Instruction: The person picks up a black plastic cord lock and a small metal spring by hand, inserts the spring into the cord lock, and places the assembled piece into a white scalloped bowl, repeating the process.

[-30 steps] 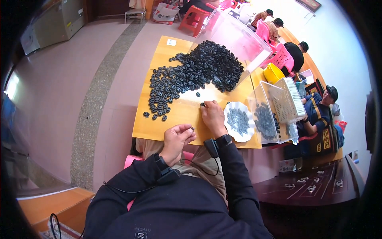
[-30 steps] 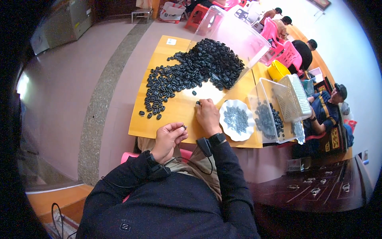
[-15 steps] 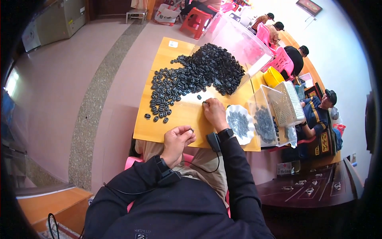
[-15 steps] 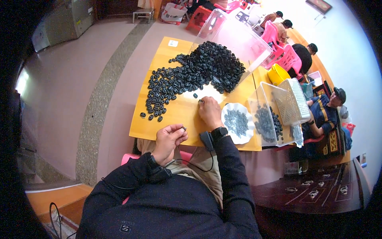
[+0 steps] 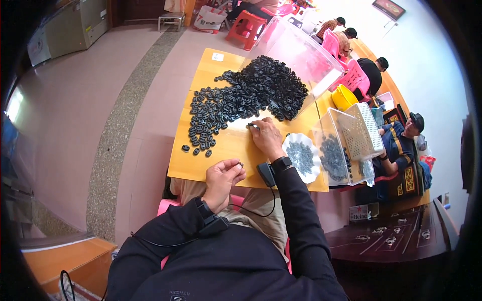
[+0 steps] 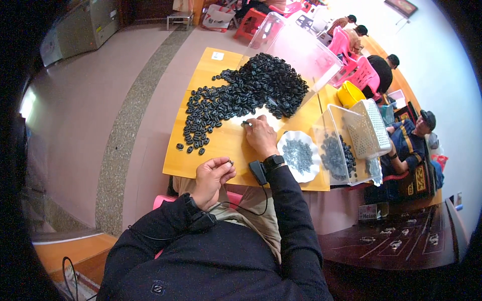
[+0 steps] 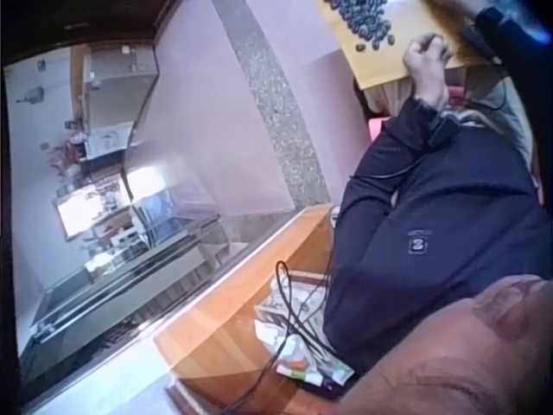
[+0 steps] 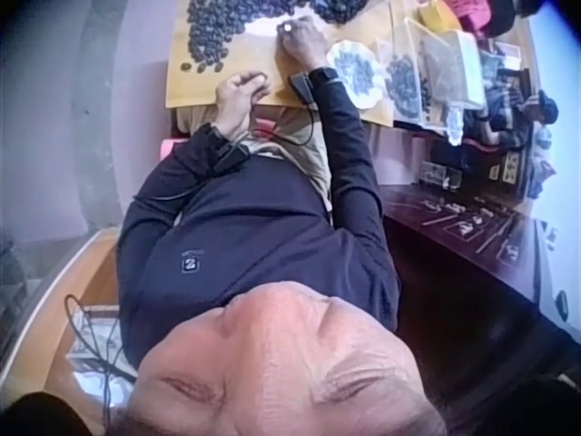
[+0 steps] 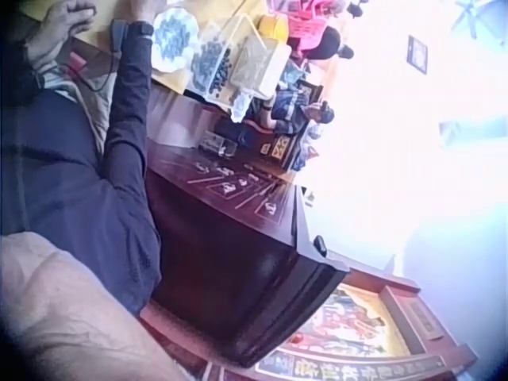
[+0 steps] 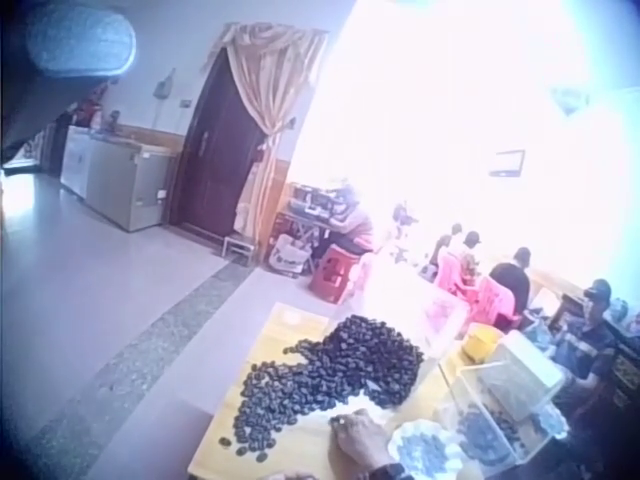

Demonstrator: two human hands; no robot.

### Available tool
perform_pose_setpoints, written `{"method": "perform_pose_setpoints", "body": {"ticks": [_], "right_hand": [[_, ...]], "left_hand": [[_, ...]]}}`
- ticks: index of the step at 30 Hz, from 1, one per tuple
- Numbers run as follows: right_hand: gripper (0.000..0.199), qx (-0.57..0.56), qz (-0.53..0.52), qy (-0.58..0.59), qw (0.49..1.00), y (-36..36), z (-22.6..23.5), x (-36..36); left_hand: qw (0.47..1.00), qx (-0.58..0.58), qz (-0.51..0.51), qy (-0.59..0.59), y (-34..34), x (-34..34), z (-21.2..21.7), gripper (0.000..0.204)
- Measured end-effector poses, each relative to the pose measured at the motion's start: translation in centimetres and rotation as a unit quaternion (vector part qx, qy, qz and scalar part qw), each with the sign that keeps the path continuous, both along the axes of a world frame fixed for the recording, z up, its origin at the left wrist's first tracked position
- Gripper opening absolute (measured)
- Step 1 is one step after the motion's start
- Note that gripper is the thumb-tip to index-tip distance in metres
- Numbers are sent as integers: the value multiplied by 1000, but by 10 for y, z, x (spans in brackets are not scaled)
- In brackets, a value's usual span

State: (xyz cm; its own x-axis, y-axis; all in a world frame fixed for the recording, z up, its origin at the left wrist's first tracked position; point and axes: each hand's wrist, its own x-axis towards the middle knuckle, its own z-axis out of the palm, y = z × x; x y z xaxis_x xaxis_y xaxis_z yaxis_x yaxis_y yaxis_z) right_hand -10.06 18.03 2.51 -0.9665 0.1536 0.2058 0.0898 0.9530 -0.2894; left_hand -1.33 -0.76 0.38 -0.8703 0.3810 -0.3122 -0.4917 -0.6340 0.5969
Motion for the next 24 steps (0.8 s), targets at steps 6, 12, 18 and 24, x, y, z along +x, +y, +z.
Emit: {"method": "perform_pose_setpoints", "body": {"ticks": [6,12,18,24], "right_hand": [[21,-7,4,8,1000,0,4,6],[19,-26,29,16,999,8,0,11],[20,-36,40,7,999,14,-4,16],[22,-64,50,44,996,15,-8,24]], "left_hand": [[1000,3,3,-1,-1,1,1,16],[1000,-1,7,1,0,1,0,19],[1000,-8,3,0,0,1,1,20],[1000,-10,-1,-1,1,0,1,20]]}}
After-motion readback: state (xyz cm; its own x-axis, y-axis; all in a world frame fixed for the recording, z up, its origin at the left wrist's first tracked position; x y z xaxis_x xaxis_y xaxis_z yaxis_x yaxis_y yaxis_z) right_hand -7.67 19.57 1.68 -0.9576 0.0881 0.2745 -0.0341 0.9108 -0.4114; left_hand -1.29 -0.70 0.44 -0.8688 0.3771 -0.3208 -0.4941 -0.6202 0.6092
